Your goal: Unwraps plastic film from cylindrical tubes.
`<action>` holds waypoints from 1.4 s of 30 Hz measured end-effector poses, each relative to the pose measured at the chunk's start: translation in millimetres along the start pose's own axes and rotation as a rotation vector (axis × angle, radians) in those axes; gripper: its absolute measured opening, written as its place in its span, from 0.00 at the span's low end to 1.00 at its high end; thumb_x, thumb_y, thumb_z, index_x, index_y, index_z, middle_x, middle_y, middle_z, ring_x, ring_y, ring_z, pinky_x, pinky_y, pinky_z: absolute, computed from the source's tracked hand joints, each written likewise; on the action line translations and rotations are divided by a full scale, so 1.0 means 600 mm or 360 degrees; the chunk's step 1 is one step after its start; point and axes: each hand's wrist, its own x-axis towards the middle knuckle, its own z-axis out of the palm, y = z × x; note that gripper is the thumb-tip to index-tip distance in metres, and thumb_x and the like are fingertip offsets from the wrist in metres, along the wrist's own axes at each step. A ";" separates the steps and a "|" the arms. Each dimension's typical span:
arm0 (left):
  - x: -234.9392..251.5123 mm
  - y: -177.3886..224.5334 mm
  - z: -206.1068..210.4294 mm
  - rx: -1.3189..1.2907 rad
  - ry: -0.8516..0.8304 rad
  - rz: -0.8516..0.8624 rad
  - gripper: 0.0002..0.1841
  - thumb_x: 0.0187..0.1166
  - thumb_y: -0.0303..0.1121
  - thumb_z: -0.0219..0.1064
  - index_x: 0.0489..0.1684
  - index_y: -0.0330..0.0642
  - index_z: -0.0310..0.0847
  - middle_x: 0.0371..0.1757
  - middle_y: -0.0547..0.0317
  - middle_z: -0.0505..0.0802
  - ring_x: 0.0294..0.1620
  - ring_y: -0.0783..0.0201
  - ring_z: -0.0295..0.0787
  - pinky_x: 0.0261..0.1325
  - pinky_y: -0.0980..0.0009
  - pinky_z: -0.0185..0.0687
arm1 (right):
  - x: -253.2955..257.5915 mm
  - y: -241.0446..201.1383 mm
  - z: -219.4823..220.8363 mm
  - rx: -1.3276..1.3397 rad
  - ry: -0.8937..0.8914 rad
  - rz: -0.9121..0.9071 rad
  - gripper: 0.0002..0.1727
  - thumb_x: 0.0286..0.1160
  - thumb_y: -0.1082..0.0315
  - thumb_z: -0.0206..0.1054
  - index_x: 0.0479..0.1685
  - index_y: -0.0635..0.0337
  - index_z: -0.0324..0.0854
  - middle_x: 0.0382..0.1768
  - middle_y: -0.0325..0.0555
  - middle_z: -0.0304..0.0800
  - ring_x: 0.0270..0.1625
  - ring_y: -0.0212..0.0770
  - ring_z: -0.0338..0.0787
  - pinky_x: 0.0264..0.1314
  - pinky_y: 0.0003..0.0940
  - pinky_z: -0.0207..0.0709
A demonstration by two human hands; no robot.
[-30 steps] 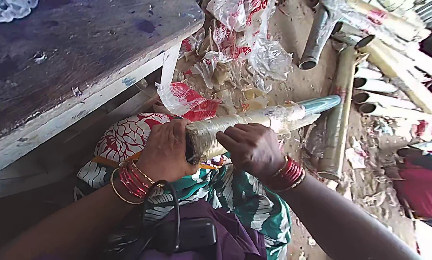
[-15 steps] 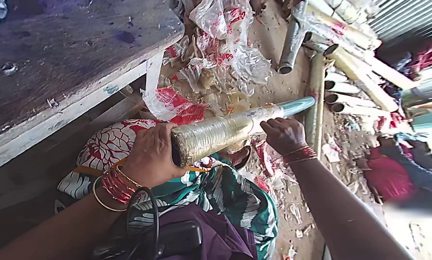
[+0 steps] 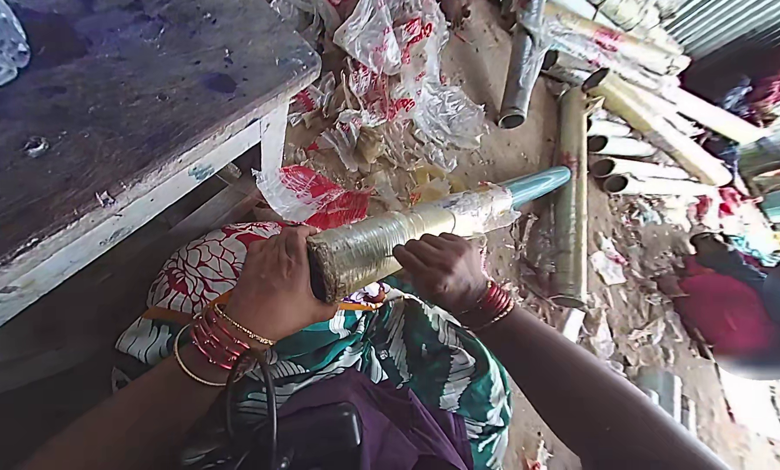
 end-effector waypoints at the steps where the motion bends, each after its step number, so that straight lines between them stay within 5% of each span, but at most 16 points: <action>1: 0.000 -0.002 0.002 0.0001 0.0021 0.0023 0.60 0.32 0.57 0.89 0.71 0.26 0.71 0.56 0.34 0.90 0.58 0.35 0.89 0.64 0.35 0.75 | -0.018 0.017 -0.001 -0.0024 -0.0027 0.0041 0.10 0.73 0.76 0.59 0.29 0.66 0.86 0.19 0.50 0.83 0.20 0.50 0.82 0.17 0.41 0.64; 9: 0.002 -0.010 0.007 0.0026 0.0062 0.0080 0.59 0.34 0.59 0.85 0.70 0.25 0.71 0.55 0.33 0.90 0.56 0.34 0.89 0.59 0.35 0.78 | -0.140 0.137 -0.002 -0.0333 -0.0244 0.0250 0.07 0.70 0.80 0.59 0.30 0.67 0.83 0.22 0.56 0.85 0.25 0.58 0.87 0.20 0.50 0.72; 12: 0.003 -0.015 0.009 0.0009 0.0095 0.0102 0.60 0.33 0.61 0.85 0.70 0.24 0.72 0.55 0.30 0.90 0.54 0.32 0.89 0.57 0.33 0.79 | -0.179 0.146 -0.037 -0.0406 -0.0550 0.0812 0.08 0.65 0.85 0.63 0.32 0.71 0.87 0.31 0.65 0.91 0.35 0.68 0.94 0.31 0.63 0.80; 17: 0.004 -0.014 0.006 0.0023 0.0040 0.0100 0.61 0.34 0.62 0.85 0.72 0.25 0.70 0.57 0.28 0.89 0.58 0.29 0.87 0.59 0.30 0.76 | -0.116 0.076 -0.076 -0.0115 -0.0454 0.1741 0.10 0.83 0.72 0.62 0.40 0.67 0.88 0.36 0.66 0.92 0.41 0.71 0.92 0.38 0.71 0.77; 21: 0.000 -0.014 0.010 0.0059 0.0078 0.0140 0.63 0.35 0.65 0.83 0.73 0.23 0.68 0.59 0.25 0.88 0.58 0.25 0.86 0.59 0.28 0.76 | -0.018 0.052 -0.075 0.0078 -0.0839 0.1939 0.15 0.88 0.66 0.56 0.45 0.65 0.86 0.36 0.65 0.91 0.46 0.68 0.93 0.43 0.67 0.79; 26: -0.007 -0.008 0.010 0.0109 0.0116 0.0153 0.63 0.35 0.65 0.82 0.73 0.23 0.69 0.59 0.26 0.89 0.59 0.27 0.87 0.61 0.29 0.76 | 0.039 0.068 -0.057 0.0129 -0.1014 0.1884 0.15 0.85 0.66 0.55 0.39 0.66 0.85 0.41 0.63 0.91 0.50 0.64 0.93 0.43 0.64 0.79; 31: -0.003 -0.008 0.009 0.0117 0.0096 0.0116 0.63 0.35 0.68 0.81 0.73 0.24 0.69 0.58 0.28 0.90 0.59 0.28 0.88 0.61 0.29 0.76 | -0.015 0.023 -0.049 0.0138 -0.1034 0.1873 0.11 0.80 0.69 0.59 0.35 0.67 0.84 0.35 0.64 0.91 0.45 0.67 0.93 0.38 0.64 0.78; 34: -0.004 -0.010 0.009 0.0107 0.0119 0.0138 0.63 0.37 0.69 0.78 0.73 0.24 0.69 0.57 0.28 0.90 0.58 0.28 0.89 0.60 0.28 0.75 | -0.087 -0.018 -0.024 0.0195 -0.1362 0.1975 0.14 0.83 0.64 0.61 0.45 0.66 0.87 0.45 0.63 0.92 0.53 0.66 0.92 0.49 0.65 0.79; 36: 0.004 -0.012 0.005 0.0094 0.0108 0.0125 0.63 0.38 0.69 0.76 0.74 0.23 0.68 0.57 0.27 0.90 0.58 0.28 0.88 0.61 0.27 0.74 | -0.127 -0.021 -0.013 0.0226 -0.1161 0.2183 0.13 0.81 0.66 0.61 0.50 0.64 0.88 0.47 0.64 0.94 0.56 0.67 0.92 0.52 0.68 0.79; 39: 0.002 -0.013 0.004 0.0087 0.0040 0.0104 0.64 0.38 0.68 0.78 0.75 0.21 0.67 0.59 0.25 0.89 0.60 0.25 0.86 0.63 0.26 0.72 | -0.140 0.009 -0.026 0.0351 -0.0355 0.2307 0.12 0.85 0.68 0.60 0.42 0.67 0.86 0.36 0.65 0.91 0.44 0.67 0.91 0.44 0.68 0.78; 42: 0.003 -0.014 0.005 0.0124 0.0069 0.0176 0.64 0.38 0.70 0.76 0.73 0.22 0.68 0.58 0.26 0.90 0.59 0.26 0.88 0.60 0.26 0.74 | -0.113 0.064 -0.039 0.0750 0.0138 0.2187 0.14 0.86 0.67 0.60 0.55 0.67 0.86 0.49 0.63 0.89 0.51 0.59 0.88 0.55 0.60 0.77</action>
